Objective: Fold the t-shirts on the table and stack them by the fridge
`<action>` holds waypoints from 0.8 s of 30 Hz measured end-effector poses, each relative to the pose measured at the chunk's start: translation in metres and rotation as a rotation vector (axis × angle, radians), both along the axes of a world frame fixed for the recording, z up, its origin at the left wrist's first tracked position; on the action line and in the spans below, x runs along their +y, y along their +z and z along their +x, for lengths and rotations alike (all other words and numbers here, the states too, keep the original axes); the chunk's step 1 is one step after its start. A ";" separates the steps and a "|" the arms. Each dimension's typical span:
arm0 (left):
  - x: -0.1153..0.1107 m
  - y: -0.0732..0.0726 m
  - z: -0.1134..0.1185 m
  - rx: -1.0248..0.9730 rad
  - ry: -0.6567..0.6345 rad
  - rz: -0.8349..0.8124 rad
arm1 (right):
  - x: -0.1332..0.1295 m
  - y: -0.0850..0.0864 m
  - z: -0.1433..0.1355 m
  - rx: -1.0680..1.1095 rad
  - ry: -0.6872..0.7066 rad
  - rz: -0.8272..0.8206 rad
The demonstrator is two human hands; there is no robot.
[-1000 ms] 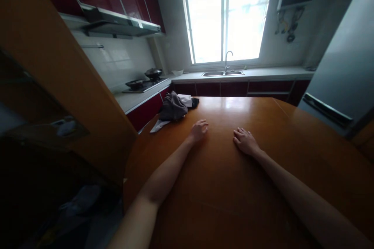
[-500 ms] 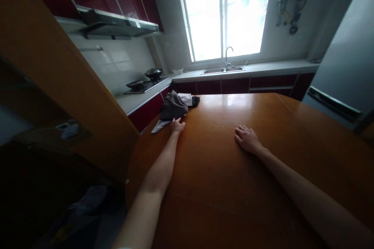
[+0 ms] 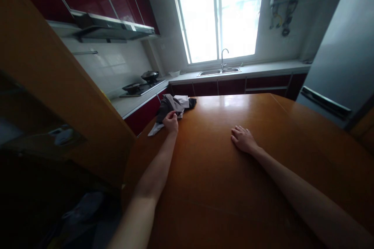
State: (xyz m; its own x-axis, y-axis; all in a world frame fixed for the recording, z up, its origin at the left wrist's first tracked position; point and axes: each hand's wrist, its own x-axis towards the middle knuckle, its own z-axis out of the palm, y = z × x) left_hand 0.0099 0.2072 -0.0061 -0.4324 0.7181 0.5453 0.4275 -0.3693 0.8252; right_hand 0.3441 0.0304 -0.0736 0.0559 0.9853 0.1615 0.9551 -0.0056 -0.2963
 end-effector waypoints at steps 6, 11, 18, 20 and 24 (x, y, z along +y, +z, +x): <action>-0.018 0.042 0.029 -0.265 -0.246 0.171 | 0.000 0.002 -0.002 0.007 -0.007 0.001; -0.053 0.038 0.079 -0.010 -0.610 0.104 | 0.003 -0.003 0.001 0.002 -0.012 0.027; -0.090 -0.036 0.124 0.621 -0.881 -0.176 | 0.005 -0.008 0.005 -0.003 0.001 0.043; -0.090 -0.040 0.124 0.642 -0.889 -0.153 | 0.005 -0.008 0.006 -0.006 0.005 0.037; -0.075 -0.022 0.103 0.727 -0.578 -0.110 | 0.004 -0.007 0.005 -0.006 0.017 0.038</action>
